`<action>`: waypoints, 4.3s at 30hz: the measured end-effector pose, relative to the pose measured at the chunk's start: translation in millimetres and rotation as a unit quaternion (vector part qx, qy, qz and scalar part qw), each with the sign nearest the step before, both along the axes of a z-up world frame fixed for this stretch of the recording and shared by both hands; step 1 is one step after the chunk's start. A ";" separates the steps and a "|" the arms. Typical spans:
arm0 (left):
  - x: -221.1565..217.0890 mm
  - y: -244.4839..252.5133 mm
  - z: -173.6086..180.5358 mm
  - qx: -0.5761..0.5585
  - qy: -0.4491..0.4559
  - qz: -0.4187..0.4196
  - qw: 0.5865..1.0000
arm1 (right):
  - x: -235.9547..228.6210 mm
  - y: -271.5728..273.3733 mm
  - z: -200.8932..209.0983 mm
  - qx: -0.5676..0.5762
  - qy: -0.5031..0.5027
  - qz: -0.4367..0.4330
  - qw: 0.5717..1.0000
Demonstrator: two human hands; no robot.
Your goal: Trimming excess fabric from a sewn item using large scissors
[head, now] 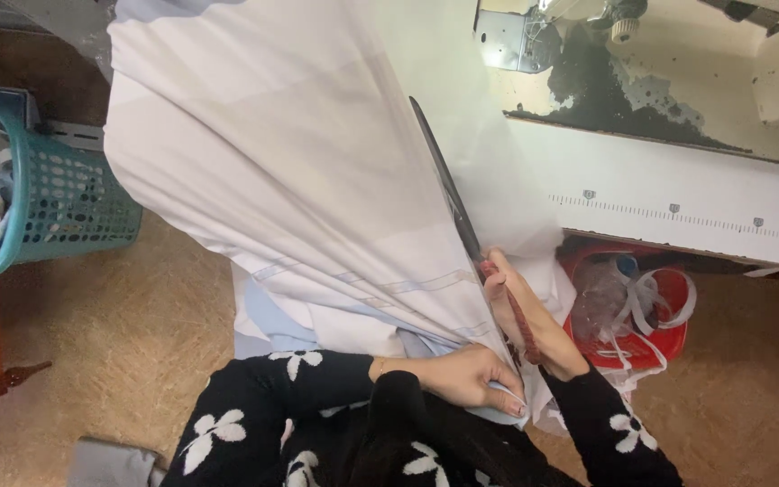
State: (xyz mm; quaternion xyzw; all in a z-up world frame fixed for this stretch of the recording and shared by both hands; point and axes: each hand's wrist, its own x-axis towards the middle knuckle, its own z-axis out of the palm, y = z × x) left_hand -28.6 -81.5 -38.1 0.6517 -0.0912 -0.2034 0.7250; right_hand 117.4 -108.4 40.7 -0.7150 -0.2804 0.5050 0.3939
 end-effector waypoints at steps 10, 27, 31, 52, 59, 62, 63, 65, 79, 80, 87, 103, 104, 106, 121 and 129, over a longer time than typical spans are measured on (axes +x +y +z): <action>6.5 80.5 62.4 -0.044 -0.051 -0.100 0.993 | -5.3 4.4 8.6 0.033 0.098 -0.074 0.992; 55.5 654.1 -23.1 0.475 0.241 0.637 0.556 | -14.2 -7.3 -23.5 -0.039 0.095 -0.076 0.992; 86.8 688.8 -47.9 0.617 0.012 0.681 0.395 | -12.8 -1.0 -39.9 -0.093 0.053 -0.069 0.992; 189.0 491.1 39.0 0.502 -0.235 0.620 0.556 | -6.3 -215.3 -132.9 -0.123 0.297 -0.353 0.878; 88.3 434.3 63.9 0.647 -0.154 0.503 0.551 | -16.3 -140.6 -78.1 -0.032 0.180 -0.201 0.962; 60.4 345.4 64.5 0.540 -0.328 0.425 0.648 | -10.9 -128.7 -56.3 -0.056 0.208 -0.207 0.955; 55.2 305.8 59.2 0.540 -0.327 0.424 0.649 | -11.4 -135.4 -68.8 -0.058 0.209 -0.207 0.954; 44.6 226.3 48.8 0.563 -0.358 0.309 0.678 | -12.4 -149.2 -94.2 0.010 0.237 -0.224 0.945; 56.0 170.6 49.3 0.431 -0.398 0.523 0.618 | 14.6 -103.4 34.5 -0.086 0.093 -0.006 0.992; 56.6 166.4 54.8 0.376 -0.388 0.541 0.645 | 14.3 -103.6 36.7 -0.078 0.119 -0.021 0.990; 56.3 148.8 45.2 0.367 -0.299 0.591 0.653 | 10.3 -122.3 17.2 -0.074 0.178 -0.062 0.979; 37.4 134.0 63.3 0.426 -0.367 0.528 0.637 | -0.9 -54.8 5.5 -0.087 0.050 -0.010 0.995; 35.3 130.5 62.3 0.417 -0.365 0.531 0.641 | -4.0 -48.7 2.5 -0.061 0.060 -0.030 0.996; 32.4 128.0 60.1 0.415 -0.358 0.529 0.647 | -8.4 -51.0 -5.1 -0.058 0.046 -0.024 0.997; 21.8 110.1 53.4 0.278 -0.259 0.536 0.754 | -1.4 -52.1 9.3 -0.055 0.082 -0.007 0.995; 2.3 83.3 57.0 0.209 -0.247 0.496 0.806 | -11.0 -33.7 6.9 -0.020 0.012 0.027 0.999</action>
